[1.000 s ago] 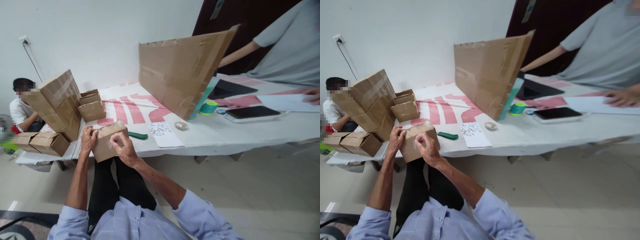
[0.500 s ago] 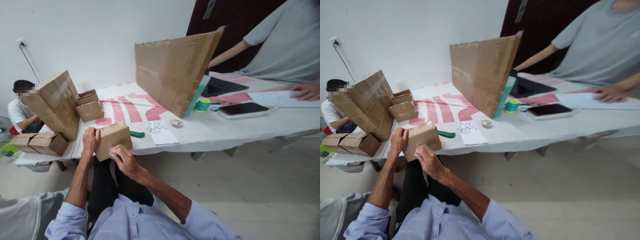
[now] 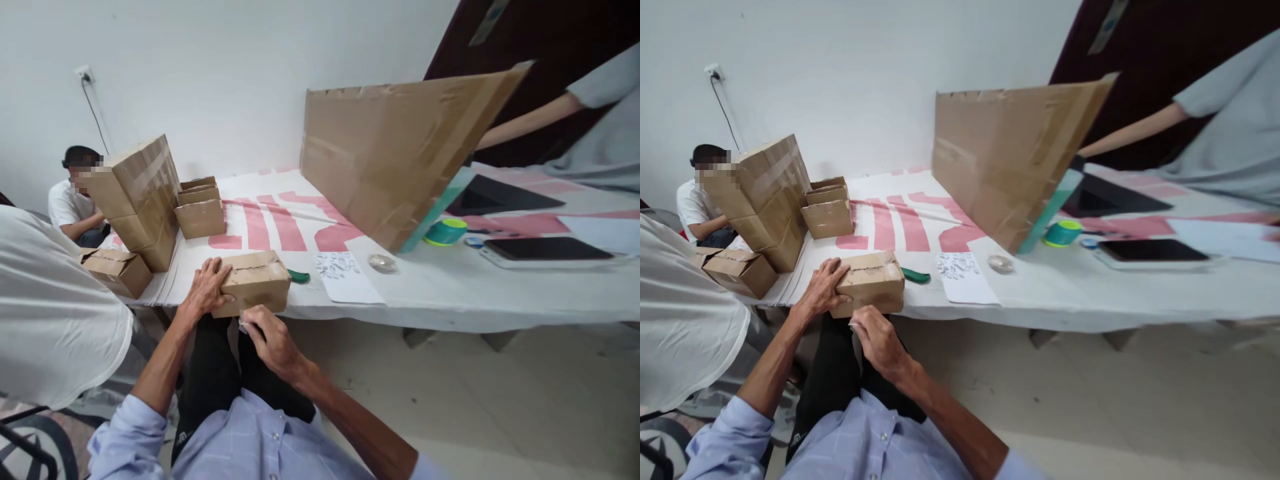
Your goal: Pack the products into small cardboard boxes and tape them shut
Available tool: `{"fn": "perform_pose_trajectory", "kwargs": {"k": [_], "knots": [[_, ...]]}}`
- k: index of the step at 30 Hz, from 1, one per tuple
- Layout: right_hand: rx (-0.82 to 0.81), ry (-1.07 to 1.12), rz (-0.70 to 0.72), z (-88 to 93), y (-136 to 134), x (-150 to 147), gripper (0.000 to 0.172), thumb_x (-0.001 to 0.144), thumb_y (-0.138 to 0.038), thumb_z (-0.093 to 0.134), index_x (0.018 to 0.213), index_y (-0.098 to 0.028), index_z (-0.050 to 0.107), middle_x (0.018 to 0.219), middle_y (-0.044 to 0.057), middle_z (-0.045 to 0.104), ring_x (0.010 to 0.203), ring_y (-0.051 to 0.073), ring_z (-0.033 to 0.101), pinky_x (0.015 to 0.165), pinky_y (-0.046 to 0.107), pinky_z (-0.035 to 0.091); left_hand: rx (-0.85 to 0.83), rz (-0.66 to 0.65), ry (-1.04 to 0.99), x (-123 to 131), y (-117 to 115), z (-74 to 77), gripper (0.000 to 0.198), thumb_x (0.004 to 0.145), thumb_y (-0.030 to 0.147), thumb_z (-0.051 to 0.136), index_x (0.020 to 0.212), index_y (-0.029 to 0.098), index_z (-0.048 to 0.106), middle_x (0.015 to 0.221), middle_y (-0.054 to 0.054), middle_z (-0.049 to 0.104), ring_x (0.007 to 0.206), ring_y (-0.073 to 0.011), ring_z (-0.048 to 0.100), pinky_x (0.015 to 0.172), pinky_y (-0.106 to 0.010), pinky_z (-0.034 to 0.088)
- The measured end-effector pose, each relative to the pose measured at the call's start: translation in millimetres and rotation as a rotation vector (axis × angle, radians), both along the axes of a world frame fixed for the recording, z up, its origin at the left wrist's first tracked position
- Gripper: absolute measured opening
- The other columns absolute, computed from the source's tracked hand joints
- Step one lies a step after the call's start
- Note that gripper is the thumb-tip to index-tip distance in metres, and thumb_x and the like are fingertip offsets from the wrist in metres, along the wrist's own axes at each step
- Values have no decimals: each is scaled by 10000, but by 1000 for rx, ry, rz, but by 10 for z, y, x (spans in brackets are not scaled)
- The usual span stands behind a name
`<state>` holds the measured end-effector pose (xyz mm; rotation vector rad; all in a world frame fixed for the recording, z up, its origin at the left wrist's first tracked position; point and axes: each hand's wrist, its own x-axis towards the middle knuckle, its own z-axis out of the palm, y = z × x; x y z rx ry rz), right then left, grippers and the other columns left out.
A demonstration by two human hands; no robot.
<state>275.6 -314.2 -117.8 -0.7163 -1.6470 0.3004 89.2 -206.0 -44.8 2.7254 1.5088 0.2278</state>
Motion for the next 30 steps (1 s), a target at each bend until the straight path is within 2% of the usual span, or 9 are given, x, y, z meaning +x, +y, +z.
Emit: {"fn": "perform_pose_trajectory", "kwargs": {"k": [4, 8, 13, 17, 20, 23, 25, 27, 30], "knots": [[-32, 23, -26, 3, -87, -2, 130, 1033, -183, 553, 961, -277, 607, 864, 34, 697, 797, 202, 688, 756, 343, 592, 40, 17, -41, -59, 84, 5, 771, 793, 382, 875, 1482, 271, 548, 1609, -191, 454, 1512, -419, 401, 1185, -621, 412], [-179, 186, -59, 167, -111, 90, 80, 1037, -271, 592, 958, -272, 608, 885, 23, 700, 820, 185, 695, 791, 332, 591, 95, 64, -52, -115, 165, 4, 677, 796, 330, 867, 1407, 288, 580, 1534, -168, 522, 1415, -397, 506, 1157, -589, 440], [-362, 445, 117, 526, -105, 243, 218, 971, -454, 712, 971, -257, 617, 918, 36, 705, 833, 176, 673, 801, 329, 589, 122, 119, -22, -104, 179, 26, 659, 805, 272, 835, 1409, 256, 569, 1559, -210, 502, 1462, -434, 462, 1158, -627, 411], [-513, 607, 322, 728, 64, 425, 406, 843, -528, 846, 989, -247, 592, 876, -1, 682, 807, 145, 643, 802, 298, 564, 147, 113, -83, -111, 80, 157, 744, 817, 245, 788, 1510, 237, 519, 1639, -213, 440, 1526, -421, 408, 1206, -624, 356], [-597, 663, 477, 771, 202, 496, 450, 786, -500, 896, 998, -247, 590, 840, -31, 660, 762, 126, 624, 795, 292, 546, 128, -35, -388, -71, -73, 339, 608, 909, 305, 704, 1499, 259, 564, 1613, -172, 480, 1494, -388, 454, 1202, -594, 388], [-676, 697, 637, 758, 278, 491, 485, 738, -458, 936, 1010, -246, 595, 845, -41, 673, 731, 116, 628, 773, 284, 545, -121, -367, -683, 76, -249, 534, 528, 965, 398, 693, 1477, 293, 614, 1547, -135, 546, 1443, -344, 508, 1125, -496, 495], [-723, 716, 714, 742, 290, 480, 512, 705, -442, 961, 1011, -242, 604, 848, -40, 682, 733, 113, 638, 758, 270, 547, -309, -532, -744, 214, -334, 638, 521, 969, 403, 714, 1475, 301, 638, 1513, -135, 567, 1404, -334, 539, 1075, -451, 532], [-761, 740, 757, 727, 285, 485, 531, 679, -430, 982, 1005, -236, 611, 859, -37, 688, 760, 113, 654, 761, 257, 550, -396, -597, -745, 348, -371, 707, 480, 966, 391, 733, 1436, 300, 687, 1441, -137, 599, 1348, -320, 570, 1089, -454, 524], [-794, 771, 784, 702, 268, 529, 542, 657, -416, 999, 987, -228, 612, 862, -41, 678, 781, 107, 659, 770, 243, 551, -413, -614, -764, 492, -352, 746, 358, 939, 405, 778, 1276, 288, 792, 1285, -122, 630, 1246, -290, 605, 1120, -475, 502]]}}
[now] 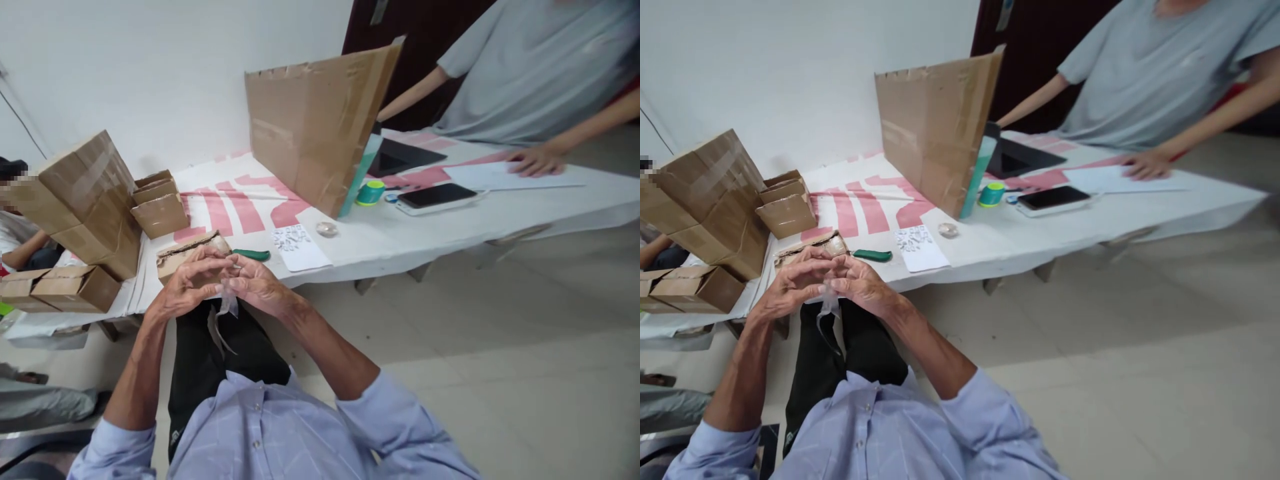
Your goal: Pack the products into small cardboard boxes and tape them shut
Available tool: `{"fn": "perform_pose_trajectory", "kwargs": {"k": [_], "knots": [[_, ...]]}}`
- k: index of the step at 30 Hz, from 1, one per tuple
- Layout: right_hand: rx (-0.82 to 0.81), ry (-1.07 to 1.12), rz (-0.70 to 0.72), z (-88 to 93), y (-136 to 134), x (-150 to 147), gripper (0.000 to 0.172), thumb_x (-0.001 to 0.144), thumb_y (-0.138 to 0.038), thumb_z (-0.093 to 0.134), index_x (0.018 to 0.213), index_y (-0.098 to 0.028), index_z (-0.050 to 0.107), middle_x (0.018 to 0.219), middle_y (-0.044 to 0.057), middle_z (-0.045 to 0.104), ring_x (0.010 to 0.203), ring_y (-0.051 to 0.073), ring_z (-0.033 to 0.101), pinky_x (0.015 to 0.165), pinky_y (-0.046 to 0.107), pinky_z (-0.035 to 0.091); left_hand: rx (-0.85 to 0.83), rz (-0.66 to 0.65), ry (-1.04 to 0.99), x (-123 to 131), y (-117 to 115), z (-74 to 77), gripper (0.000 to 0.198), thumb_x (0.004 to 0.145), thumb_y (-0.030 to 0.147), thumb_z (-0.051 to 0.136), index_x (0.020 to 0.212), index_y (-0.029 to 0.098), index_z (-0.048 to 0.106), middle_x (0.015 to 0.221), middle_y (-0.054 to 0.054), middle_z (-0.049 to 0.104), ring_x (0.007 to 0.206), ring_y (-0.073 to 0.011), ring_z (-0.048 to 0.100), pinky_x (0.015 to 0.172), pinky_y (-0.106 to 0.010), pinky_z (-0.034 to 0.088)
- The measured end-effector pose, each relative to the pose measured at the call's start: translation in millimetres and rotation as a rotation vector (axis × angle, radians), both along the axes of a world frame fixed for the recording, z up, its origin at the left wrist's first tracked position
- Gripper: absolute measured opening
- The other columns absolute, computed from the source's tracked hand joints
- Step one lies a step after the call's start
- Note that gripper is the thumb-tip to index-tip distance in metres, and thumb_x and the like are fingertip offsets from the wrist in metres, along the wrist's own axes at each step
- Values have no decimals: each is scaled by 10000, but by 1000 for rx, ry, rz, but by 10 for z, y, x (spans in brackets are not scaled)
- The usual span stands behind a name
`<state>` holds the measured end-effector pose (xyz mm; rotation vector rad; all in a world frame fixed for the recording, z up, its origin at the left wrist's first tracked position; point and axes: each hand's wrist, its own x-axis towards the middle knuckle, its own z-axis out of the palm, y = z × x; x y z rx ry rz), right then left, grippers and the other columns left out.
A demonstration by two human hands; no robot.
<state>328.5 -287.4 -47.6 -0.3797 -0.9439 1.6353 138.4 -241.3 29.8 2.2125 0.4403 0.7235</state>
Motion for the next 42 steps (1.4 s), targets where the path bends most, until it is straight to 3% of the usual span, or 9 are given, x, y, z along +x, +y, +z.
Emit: {"fn": "perform_pose_trajectory", "kwargs": {"k": [9, 15, 20, 24, 28, 31, 35, 39, 42], "knots": [[12, 33, 19, -53, -17, 127, 535, 650, -407, 1000, 967, -230, 608, 842, -54, 658, 766, 102, 652, 746, 227, 528, 73, -59, 53, 214, 80, 23, 242, 942, 447, 766, 937, 209, 808, 1153, -105, 627, 1137, -252, 621, 1048, -437, 519], [-3, -18, -27, -126, -40, 234, 580, 632, -415, 1002, 1061, -217, 664, 1004, 4, 720, 871, 144, 679, 773, 255, 558, 160, -65, 136, 347, 19, 36, 256, 1002, 378, 672, 838, 193, 738, 1124, -99, 652, 1082, -232, 643, 970, -370, 523], [-32, -162, -231, -282, -32, 444, 583, 718, -617, 913, 1063, -202, 693, 1183, 88, 749, 1045, 205, 723, 870, 314, 576, 273, 133, 330, 403, 126, -129, 133, 964, 247, 610, 873, 194, 690, 946, -76, 727, 873, -205, 671, 819, -324, 508], [34, -443, -445, -403, -36, 486, 459, 709, -465, 919, 1030, -189, 742, 1056, 56, 773, 957, 199, 722, 879, 339, 579, 254, 216, 506, 583, 211, -248, 103, 873, 181, 596, 823, 185, 685, 702, -9, 681, 626, -148, 580, 640, -266, 423], [60, -535, -605, -555, -30, 556, 243, 815, -409, 778, 854, -170, 775, 803, 16, 759, 764, 160, 692, 823, 326, 581, 150, 160, 487, 886, 260, -243, 112, 820, 197, 619, 772, 161, 713, 671, -10, 682, 615, -133, 554, 615, -244, 405], [13, -431, -658, -668, -44, 737, 300, 793, -474, 793, 810, -177, 759, 730, 6, 750, 673, 145, 680, 739, 309, 601, 14, 33, 457, 1161, 353, -241, 165, 830, 257, 639, 787, 150, 757, 684, -20, 693, 628, -134, 555, 609, -239, 412], [-65, -316, -694, -793, -127, 1085, 412, 756, -563, 843, 859, -173, 758, 780, 24, 778, 642, 143, 700, 671, 294, 612, -137, -173, 460, 1645, 544, -316, 163, 804, 264, 674, 782, 142, 781, 698, -35, 718, 653, -142, 608, 635, -239, 467], [-87, -268, -746, -933, -240, 1422, 497, 734, -621, 863, 909, -163, 780, 861, 57, 797, 680, 155, 724, 681, 294, 613, -91, -302, 520, 2208, 665, -430, 116, 756, 154, 664, 754, 139, 779, 657, -23, 713, 611, -125, 602, 599, -219, 457], [-133, -256, -797, -1055, -304, 1648, 501, 724, -656, 859, 834, -174, 775, 786, 51, 782, 664, 167, 717, 683, 318, 626, -56, -375, 583, 2579, 717, -512, 104, 744, 123, 682, 740, 145, 784, 644, -15, 711, 607, -124, 611, 590, -214, 453]]}}
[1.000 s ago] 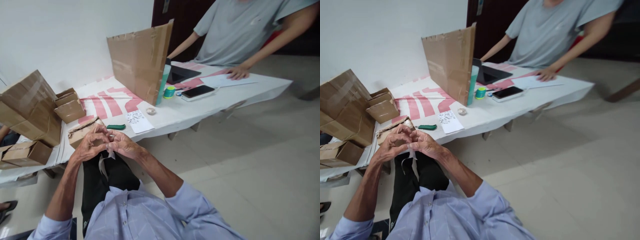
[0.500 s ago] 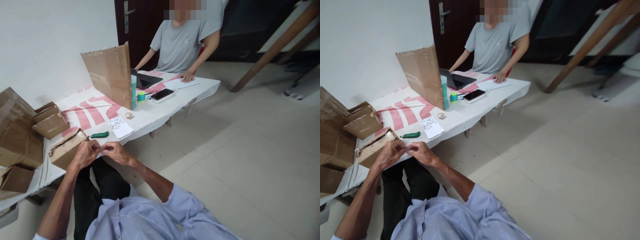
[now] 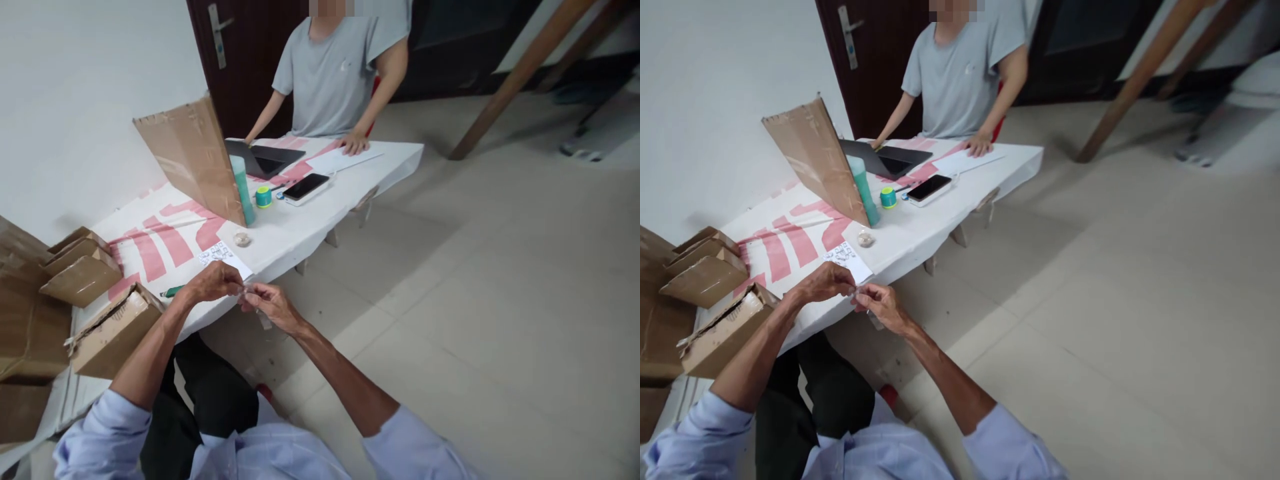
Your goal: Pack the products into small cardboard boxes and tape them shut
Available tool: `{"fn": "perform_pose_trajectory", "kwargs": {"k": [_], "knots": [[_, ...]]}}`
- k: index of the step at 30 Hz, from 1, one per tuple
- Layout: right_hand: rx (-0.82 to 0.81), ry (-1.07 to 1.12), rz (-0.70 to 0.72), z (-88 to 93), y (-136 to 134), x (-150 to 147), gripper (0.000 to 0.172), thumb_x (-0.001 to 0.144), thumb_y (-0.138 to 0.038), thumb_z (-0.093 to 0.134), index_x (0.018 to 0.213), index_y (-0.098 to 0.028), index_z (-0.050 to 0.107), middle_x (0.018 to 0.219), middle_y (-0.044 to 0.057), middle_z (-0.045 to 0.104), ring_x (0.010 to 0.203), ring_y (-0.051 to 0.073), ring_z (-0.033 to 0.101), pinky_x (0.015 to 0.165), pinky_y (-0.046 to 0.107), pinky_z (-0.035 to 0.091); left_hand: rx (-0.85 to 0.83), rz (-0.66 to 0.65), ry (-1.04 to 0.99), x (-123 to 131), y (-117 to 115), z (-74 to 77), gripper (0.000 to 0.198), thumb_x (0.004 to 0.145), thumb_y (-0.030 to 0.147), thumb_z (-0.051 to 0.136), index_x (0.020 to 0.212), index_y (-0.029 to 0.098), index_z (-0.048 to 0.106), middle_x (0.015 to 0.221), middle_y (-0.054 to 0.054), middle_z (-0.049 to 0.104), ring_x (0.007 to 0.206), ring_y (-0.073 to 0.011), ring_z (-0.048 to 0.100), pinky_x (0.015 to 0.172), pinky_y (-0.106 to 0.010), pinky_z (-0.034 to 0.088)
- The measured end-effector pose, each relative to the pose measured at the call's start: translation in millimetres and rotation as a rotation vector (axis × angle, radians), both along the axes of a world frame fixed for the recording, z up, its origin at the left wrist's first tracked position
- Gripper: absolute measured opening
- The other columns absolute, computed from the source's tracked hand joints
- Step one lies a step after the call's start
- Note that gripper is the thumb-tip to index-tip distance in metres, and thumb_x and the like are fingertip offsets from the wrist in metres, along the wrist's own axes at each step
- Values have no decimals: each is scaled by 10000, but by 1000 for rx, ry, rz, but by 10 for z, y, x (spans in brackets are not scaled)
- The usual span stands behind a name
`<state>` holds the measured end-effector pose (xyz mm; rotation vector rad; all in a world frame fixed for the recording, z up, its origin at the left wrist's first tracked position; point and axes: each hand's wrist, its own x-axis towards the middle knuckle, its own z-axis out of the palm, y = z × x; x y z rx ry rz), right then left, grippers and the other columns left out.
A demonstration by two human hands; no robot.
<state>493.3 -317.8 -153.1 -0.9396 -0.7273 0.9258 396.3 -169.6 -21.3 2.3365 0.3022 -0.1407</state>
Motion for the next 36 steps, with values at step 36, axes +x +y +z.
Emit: {"fn": "perform_pose_trajectory", "kwargs": {"k": [36], "knots": [[-76, -37, -289, 159, -172, 112, 376, 826, -592, 776, 831, -216, 767, 742, 43, 759, 672, 205, 717, 715, 360, 626, -422, 288, -424, -98, -331, -251, 628, 751, 442, 934, 1207, 207, 571, 915, 4, 611, 779, -136, 601, 693, -247, 489]]}}
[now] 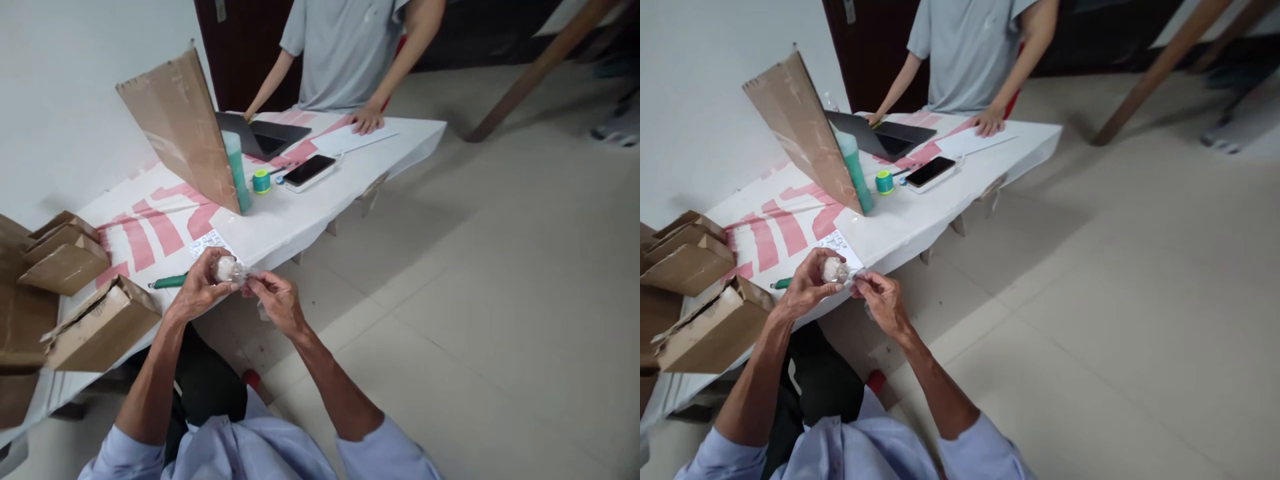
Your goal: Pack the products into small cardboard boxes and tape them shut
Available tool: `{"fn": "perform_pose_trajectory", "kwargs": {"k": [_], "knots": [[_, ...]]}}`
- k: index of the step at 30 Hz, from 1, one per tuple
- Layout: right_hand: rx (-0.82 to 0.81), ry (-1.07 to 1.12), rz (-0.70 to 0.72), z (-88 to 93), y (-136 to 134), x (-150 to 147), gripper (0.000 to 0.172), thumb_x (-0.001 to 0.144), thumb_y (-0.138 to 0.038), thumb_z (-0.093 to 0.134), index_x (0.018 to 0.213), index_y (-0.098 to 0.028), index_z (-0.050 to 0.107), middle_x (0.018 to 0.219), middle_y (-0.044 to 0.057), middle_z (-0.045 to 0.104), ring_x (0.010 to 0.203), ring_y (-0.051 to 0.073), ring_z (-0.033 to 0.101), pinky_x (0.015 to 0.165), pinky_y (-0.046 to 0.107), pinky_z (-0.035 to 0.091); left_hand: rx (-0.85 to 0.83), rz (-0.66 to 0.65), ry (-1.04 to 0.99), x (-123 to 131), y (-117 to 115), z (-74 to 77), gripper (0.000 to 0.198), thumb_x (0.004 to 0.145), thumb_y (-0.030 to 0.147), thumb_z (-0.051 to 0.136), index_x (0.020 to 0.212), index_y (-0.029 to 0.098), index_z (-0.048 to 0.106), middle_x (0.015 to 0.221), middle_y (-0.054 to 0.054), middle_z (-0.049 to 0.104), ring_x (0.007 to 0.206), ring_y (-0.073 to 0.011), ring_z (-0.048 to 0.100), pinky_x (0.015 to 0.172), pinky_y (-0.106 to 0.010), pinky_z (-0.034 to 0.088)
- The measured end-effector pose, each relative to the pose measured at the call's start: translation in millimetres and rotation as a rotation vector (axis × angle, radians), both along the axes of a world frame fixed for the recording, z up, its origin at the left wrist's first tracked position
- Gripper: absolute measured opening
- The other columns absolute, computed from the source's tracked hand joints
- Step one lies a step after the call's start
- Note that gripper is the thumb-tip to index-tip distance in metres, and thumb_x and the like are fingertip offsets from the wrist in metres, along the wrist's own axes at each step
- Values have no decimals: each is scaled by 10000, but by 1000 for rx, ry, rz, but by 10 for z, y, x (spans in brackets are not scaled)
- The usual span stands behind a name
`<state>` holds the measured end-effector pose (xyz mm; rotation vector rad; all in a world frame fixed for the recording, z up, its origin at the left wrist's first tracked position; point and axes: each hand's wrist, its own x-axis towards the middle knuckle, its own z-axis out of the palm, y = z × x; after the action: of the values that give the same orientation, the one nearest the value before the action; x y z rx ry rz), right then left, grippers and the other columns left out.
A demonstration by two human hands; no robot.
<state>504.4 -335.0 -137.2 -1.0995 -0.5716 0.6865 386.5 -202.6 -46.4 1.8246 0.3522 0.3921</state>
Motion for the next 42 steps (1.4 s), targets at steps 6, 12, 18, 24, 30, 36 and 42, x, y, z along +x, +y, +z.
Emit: {"fn": "perform_pose_trajectory", "kwargs": {"k": [6, 12, 18, 24, 30, 36, 42], "knots": [[-7, -170, 155, 224, 12, -516, 326, 829, -545, 779, 818, -219, 776, 703, 30, 743, 657, 213, 705, 670, 331, 593, 73, 129, 20, -734, -206, 119, 590, 815, 500, 883, 1263, 226, 615, 1057, -61, 668, 910, -200, 659, 798, -300, 537], [-50, -273, 352, 349, 118, -1038, 269, 793, -471, 794, 792, -202, 779, 672, 18, 720, 633, 197, 661, 627, 303, 550, 82, 258, 23, -1587, -350, 132, 628, 779, 556, 893, 1261, 238, 645, 1122, -80, 696, 978, -229, 679, 834, -316, 537], [-36, -311, 677, 471, 221, -1628, 249, 730, -433, 841, 715, -199, 756, 704, 6, 704, 670, 172, 615, 606, 276, 510, -74, 322, -100, -2262, -565, 36, 676, 752, 500, 929, 1274, 228, 596, 1213, -93, 675, 930, -195, 684, 844, -306, 540], [-75, -284, 879, 442, 260, -1977, 247, 736, -434, 849, 777, -200, 782, 710, 7, 734, 653, 159, 657, 648, 284, 547, -77, 445, -133, -2781, -783, -90, 557, 923, 528, 754, 1364, 227, 593, 1139, -67, 671, 975, -198, 642, 893, -313, 517], [-79, -281, 981, 418, 222, -2272, 459, 811, -629, 814, 925, -185, 800, 864, 60, 797, 713, 159, 722, 662, 276, 572, -87, 636, -265, -3050, -882, -136, 504, 826, 435, 844, 1222, 181, 661, 978, -31, 685, 859, -167, 615, 800, -267, 478], [-104, -260, 1034, 400, 165, -2437, 461, 841, -624, 788, 992, -189, 793, 915, 71, 820, 713, 156, 757, 668, 271, 598, -32, 769, -282, -3213, -973, -117, 470, 806, 327, 814, 1225, 173, 665, 956, -27, 693, 854, -167, 624, 791, -262, 480], [-145, -136, 1003, 315, 130, -2621, 510, 799, -654, 808, 996, -184, 780, 883, 83, 823, 687, 188, 779, 642, 285, 616, 262, 886, -98, -3224, -1016, -162, 430, 857, 173, 668, 1285, 183, 632, 1006, -39, 720, 863, -178, 665, 795, -280, 530]]}}
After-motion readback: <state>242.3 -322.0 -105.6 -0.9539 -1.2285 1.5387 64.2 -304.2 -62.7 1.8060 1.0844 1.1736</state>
